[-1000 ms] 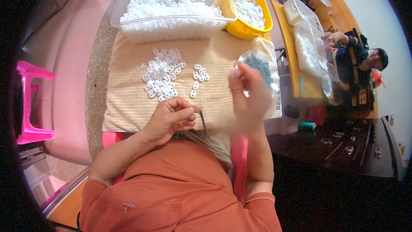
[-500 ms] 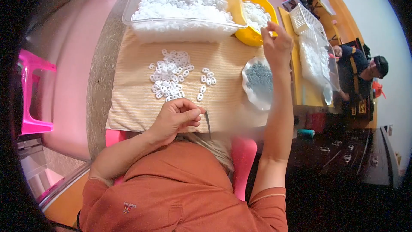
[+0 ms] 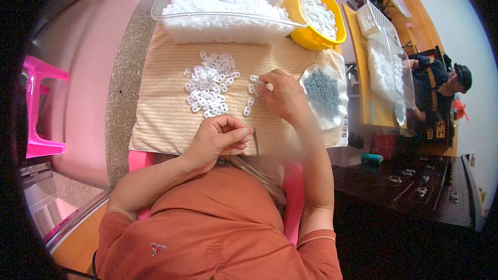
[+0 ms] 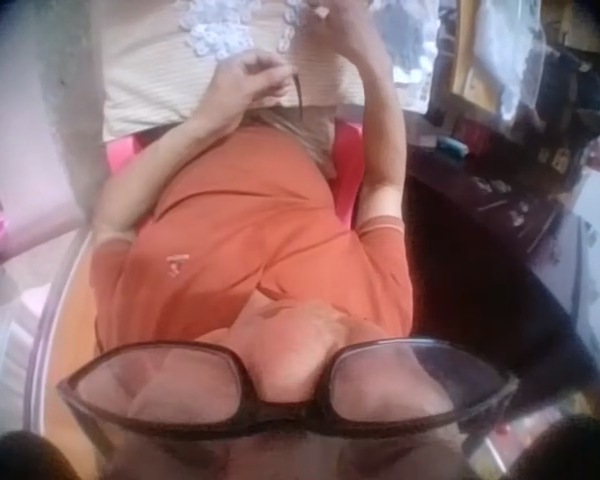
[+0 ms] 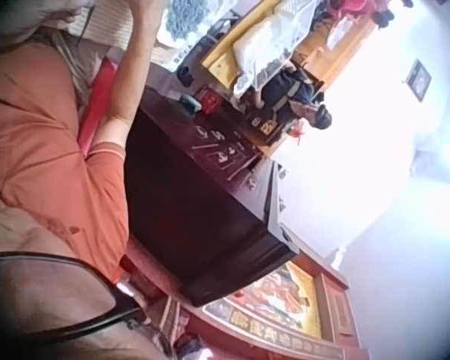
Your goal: Manually assembling small pins into white plastic components at a workshop table.
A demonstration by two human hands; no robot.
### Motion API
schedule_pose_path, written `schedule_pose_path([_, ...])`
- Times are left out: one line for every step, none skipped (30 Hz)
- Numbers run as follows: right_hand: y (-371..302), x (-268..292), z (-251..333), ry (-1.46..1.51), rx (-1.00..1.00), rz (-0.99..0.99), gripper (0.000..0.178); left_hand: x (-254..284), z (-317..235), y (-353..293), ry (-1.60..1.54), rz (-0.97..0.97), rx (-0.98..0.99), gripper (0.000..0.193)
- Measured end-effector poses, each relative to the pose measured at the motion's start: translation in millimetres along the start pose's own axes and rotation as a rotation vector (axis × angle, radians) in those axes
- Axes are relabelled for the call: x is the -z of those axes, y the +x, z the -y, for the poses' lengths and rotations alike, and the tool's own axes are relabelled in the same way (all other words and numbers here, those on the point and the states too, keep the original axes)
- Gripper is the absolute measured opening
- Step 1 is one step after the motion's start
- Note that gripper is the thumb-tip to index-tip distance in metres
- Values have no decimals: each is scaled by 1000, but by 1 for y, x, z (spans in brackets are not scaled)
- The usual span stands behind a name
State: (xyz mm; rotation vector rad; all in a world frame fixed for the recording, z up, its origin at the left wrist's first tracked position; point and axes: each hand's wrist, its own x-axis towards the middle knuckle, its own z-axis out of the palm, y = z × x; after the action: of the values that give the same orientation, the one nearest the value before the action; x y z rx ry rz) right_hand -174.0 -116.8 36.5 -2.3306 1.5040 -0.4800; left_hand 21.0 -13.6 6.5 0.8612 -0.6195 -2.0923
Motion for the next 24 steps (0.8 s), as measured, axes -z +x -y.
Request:
schedule_pose_path([0, -1, 1, -21, -4, 19, 21, 0, 1, 0, -7, -2, 2, 12])
schedule_pose_path([-1, -2, 2, -42, -9, 38, 19, 0, 1, 0, -14, -4, 4, 12])
schedule_pose_path([-2, -2, 3, -41, -7, 39, 19, 0, 1, -1, -14, -6, 4, 12])
schedule_pose_path([-3, -1, 4, -16, -35, 49, 18, 0, 1, -1, -26, -3, 7, 12])
schedule_pose_path([-3, -1, 4, 8, -64, 60, 17, 0, 1, -2, -37, -1, 9, 11])
schedule_pose_path([-4, -1, 3, 11, -62, 61, 17, -1, 1, -1, -37, -4, 9, 11])
schedule_pose_path([-4, 0, 3, -6, -65, 63, 17, -1, 1, -1, -35, 1, 9, 11])
schedule_pose_path([-5, 0, 2, -22, -68, 64, 17, -2, 1, -1, -32, 5, 9, 11])
schedule_pose_path([-4, -1, 5, -23, -65, 67, 17, -1, 1, -1, -35, 3, 7, 11])
schedule_pose_path([-2, 0, 10, -33, -49, 51, 17, 1, 2, -1, -40, 10, 1, 11])
schedule_pose_path([-1, -1, 14, -43, -32, 35, 17, 2, 2, -2, -44, 16, -5, 11])
schedule_pose_path([0, 0, 16, -40, -33, 33, 17, 1, 2, -2, -42, 15, -4, 11])
schedule_pose_path([2, -1, 19, -6, -28, 29, 17, 0, 2, -2, -37, 10, -5, 10])
schedule_pose_path([4, -3, 22, 29, -24, 25, 18, -1, 3, -2, -33, 5, -5, 10])
schedule_pose_path([6, -5, 24, 30, -24, 23, 18, -1, 3, -1, -31, 5, -6, 10])
schedule_pose_path([8, -8, 27, 27, 9, 25, 19, -1, 5, -1, -35, 7, -11, 10])
schedule_pose_path([11, -11, 29, 25, 42, 28, 22, -1, 5, -1, -40, 9, -17, 10])
schedule_pose_path([13, -14, 32, 25, 43, 28, 22, -1, 5, -1, -39, 9, -18, 10])
schedule_pose_path([15, -18, 34, -5, 95, 12, 24, -1, 5, -1, -35, 4, -11, 11])
schedule_pose_path([17, -21, 36, -35, 146, -3, 27, -2, 5, -1, -31, 0, -3, 11])
schedule_pose_path([19, -23, 39, -34, 147, -2, 27, -2, 5, -2, -32, -1, -4, 11])
schedule_pose_path([21, -24, 43, -46, 168, 36, 29, -3, 4, -2, -37, -10, -5, 12])
schedule_pose_path([22, -25, 45, -58, 189, 73, 31, -3, 3, -3, -42, -18, -5, 13])
schedule_pose_path([24, -26, 46, -57, 193, 76, 31, -2, 4, -3, -44, -21, -7, 13])
